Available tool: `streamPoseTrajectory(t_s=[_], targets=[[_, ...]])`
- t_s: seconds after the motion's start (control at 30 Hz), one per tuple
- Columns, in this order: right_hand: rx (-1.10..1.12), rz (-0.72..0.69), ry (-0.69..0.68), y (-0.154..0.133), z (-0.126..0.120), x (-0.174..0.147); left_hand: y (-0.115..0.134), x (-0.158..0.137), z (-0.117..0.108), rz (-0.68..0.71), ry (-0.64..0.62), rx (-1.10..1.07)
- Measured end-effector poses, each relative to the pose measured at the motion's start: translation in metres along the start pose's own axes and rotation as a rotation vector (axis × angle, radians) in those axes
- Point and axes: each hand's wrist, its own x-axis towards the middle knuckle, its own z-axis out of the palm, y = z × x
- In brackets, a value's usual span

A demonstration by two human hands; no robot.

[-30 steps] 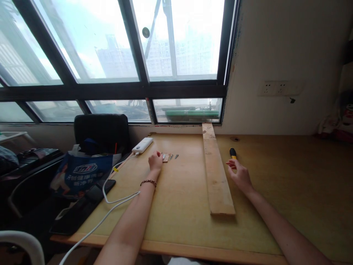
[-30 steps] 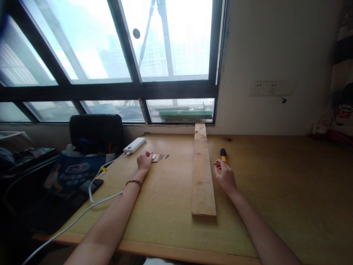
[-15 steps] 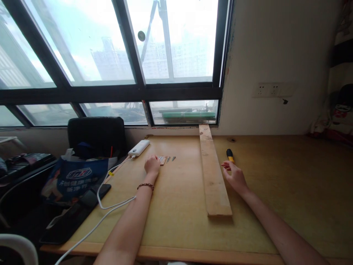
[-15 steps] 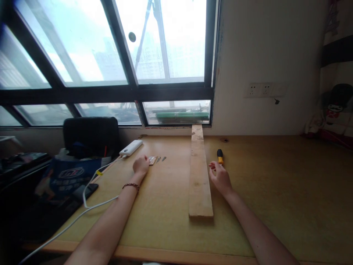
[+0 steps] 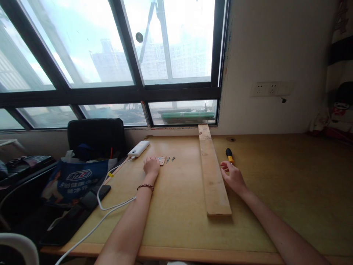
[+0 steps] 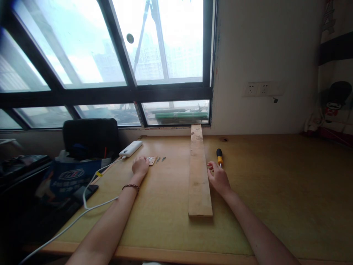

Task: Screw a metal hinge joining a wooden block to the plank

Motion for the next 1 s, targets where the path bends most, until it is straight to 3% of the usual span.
streamPoseTrajectory(t_s=[0.53, 1.0], targets=[[-0.007, 0.02, -0.042, -0.004, 0.0, -0.002, 0.002, 0.0, 0.008, 0.065, -0.059, -0.008], [0.01, 0.041, -0.05, -0.006, 0.0, -0.001, 0.007, -0.003, 0.011, 0.162, -0.029, -0.029]])
